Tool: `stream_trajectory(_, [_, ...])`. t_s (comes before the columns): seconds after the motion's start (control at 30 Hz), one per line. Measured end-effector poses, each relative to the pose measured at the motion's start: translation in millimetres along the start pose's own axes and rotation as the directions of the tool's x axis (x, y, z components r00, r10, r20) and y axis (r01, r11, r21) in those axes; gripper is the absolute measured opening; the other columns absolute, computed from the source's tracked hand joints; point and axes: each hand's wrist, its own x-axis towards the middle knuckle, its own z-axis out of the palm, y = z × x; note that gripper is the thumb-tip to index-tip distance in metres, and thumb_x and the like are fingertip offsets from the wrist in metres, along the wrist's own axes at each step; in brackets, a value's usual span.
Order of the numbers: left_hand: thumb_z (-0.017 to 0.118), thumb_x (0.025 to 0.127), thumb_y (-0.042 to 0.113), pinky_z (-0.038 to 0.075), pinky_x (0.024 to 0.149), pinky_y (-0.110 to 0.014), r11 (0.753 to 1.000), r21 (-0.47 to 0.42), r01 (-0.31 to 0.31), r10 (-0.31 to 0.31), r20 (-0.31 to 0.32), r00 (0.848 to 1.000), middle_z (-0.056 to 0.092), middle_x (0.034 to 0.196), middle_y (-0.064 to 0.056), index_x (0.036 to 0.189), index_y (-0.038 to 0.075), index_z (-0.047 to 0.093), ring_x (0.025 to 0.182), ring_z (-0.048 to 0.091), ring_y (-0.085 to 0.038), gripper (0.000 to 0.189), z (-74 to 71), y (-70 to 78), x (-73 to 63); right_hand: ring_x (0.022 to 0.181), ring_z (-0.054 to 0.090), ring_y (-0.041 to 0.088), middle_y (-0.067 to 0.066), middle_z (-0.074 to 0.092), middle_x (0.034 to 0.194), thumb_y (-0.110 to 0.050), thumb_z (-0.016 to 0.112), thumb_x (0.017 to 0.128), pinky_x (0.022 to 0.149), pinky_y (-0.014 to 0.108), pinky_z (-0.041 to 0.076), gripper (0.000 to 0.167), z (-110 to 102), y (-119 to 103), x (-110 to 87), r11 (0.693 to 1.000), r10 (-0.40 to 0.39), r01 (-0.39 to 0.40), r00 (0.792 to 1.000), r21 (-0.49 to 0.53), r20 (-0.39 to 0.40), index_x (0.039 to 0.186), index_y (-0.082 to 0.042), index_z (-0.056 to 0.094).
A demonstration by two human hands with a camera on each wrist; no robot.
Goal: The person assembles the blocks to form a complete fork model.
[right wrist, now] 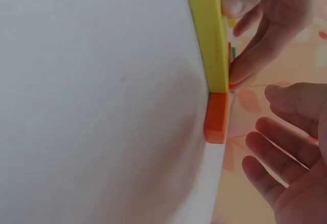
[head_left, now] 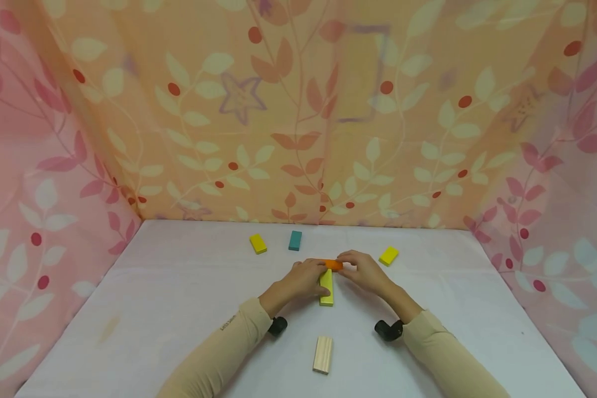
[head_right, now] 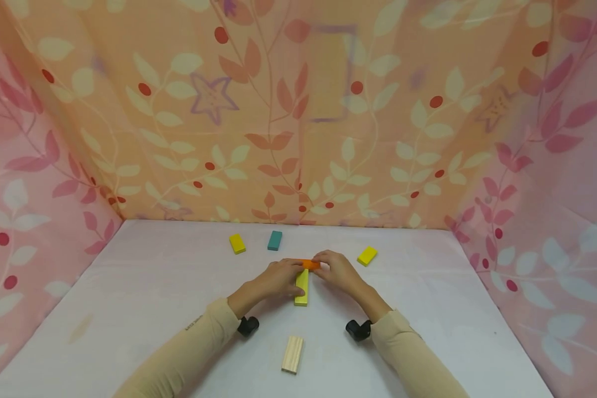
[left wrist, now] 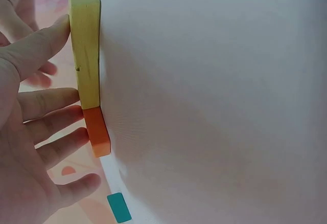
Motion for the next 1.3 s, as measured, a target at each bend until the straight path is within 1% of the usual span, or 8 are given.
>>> stream_trajectory(0.17, [0.076,0.081,0.047,0.040,0.107,-0.046,1.000,0.008,0.003,-0.003,-0.002,1.000,0.055,0.142,0.000,0.133,0.015,0.059,0.132,0.048,-0.021,0.064,0.0,0.0,0.1,0.113,0.062,0.033,0.012,0.068,0.118,-0.010,0.070,0.088,0.097,0.052,0.050,0.029,-6.4,-9.5,-16.8,1.000,-0.006,0.006,1.000,-0.010,-0.024,0.116,-0.001,0.069])
stream_trajectory(0.27, [0.075,0.082,0.047,0.039,0.108,-0.047,1.000,0.000,0.002,-0.002,0.003,1.000,0.054,0.144,-0.001,0.135,0.015,0.058,0.134,0.046,-0.021,0.064,-0.6,-0.5,-0.6,0.114,0.062,0.033,0.011,0.068,0.118,-0.013,0.070,0.088,0.097,0.052,0.050,0.031,-8.7,-16.8,-26.6,1.000,-0.013,0.013,0.999,-0.010,-0.031,0.118,-0.003,0.068])
stream_trajectory(0.43, [0.073,0.083,0.048,0.037,0.111,-0.048,1.000,-0.011,0.007,-0.006,0.014,1.000,0.050,0.147,-0.001,0.137,0.015,0.056,0.138,0.043,-0.021,0.066,-1.9,-1.2,-0.8,0.111,0.064,0.029,0.007,0.069,0.115,-0.015,0.072,0.087,0.094,0.048,0.052,0.032,-8.4,-27.2,-41.8,0.999,-0.047,0.046,0.998,-0.024,-0.050,0.118,-0.005,0.069])
stream_trajectory(0.63, [0.073,0.083,0.048,0.036,0.112,-0.049,1.000,-0.014,0.016,-0.016,0.021,1.000,0.051,0.147,-0.002,0.137,0.015,0.056,0.138,0.043,-0.021,0.066,-2.3,-1.0,-1.7,0.110,0.065,0.026,0.005,0.068,0.116,-0.019,0.075,0.085,0.091,0.042,0.055,0.035,-4.9,-39.8,-57.1,0.993,-0.106,0.102,0.992,-0.062,-0.066,0.117,-0.005,0.069])
stream_trajectory(0.73, [0.073,0.082,0.048,0.037,0.111,-0.049,1.000,-0.009,0.006,-0.006,0.011,1.000,0.051,0.146,-0.002,0.136,0.015,0.057,0.137,0.043,-0.021,0.065,-0.8,-1.9,-1.7,0.108,0.065,0.024,0.004,0.068,0.115,-0.024,0.075,0.085,0.090,0.042,0.055,0.036,-2.4,-44.9,-63.0,0.989,-0.137,0.134,0.990,-0.069,-0.045,0.116,-0.006,0.070])
stream_trajectory(0.9, [0.074,0.082,0.049,0.038,0.110,-0.048,1.000,0.004,-0.005,0.005,0.001,1.000,0.052,0.145,-0.001,0.134,0.015,0.059,0.137,0.044,-0.021,0.064,0.7,-3.3,-1.3,0.105,0.066,0.020,0.000,0.068,0.114,-0.035,0.072,0.087,0.088,0.039,0.056,0.039,4.9,-51.0,-71.0,0.987,-0.159,0.159,0.987,-0.036,0.003,0.115,-0.007,0.071])
stream_trajectory(1.1, [0.074,0.082,0.048,0.038,0.110,-0.048,1.000,0.002,-0.010,0.010,0.006,1.000,0.053,0.144,-0.002,0.132,0.015,0.060,0.135,0.046,-0.022,0.062,-1.0,-2.3,-1.8,0.105,0.065,0.016,-0.004,0.067,0.114,-0.040,0.071,0.087,0.088,0.035,0.056,0.040,13.9,-56.2,-80.0,0.976,-0.213,0.214,0.976,-0.032,0.046,0.113,-0.010,0.071])
stream_trajectory(1.3, [0.075,0.081,0.047,0.038,0.110,-0.048,1.000,-0.002,-0.004,0.004,0.007,1.000,0.052,0.145,-0.002,0.133,0.015,0.058,0.135,0.045,-0.022,0.063,-3.0,-0.8,-2.5,0.105,0.064,0.014,-0.004,0.066,0.116,-0.048,0.067,0.088,0.089,0.034,0.056,0.047,15.4,-64.1,-84.8,0.979,-0.191,0.197,0.975,-0.052,0.113,0.115,-0.011,0.070])
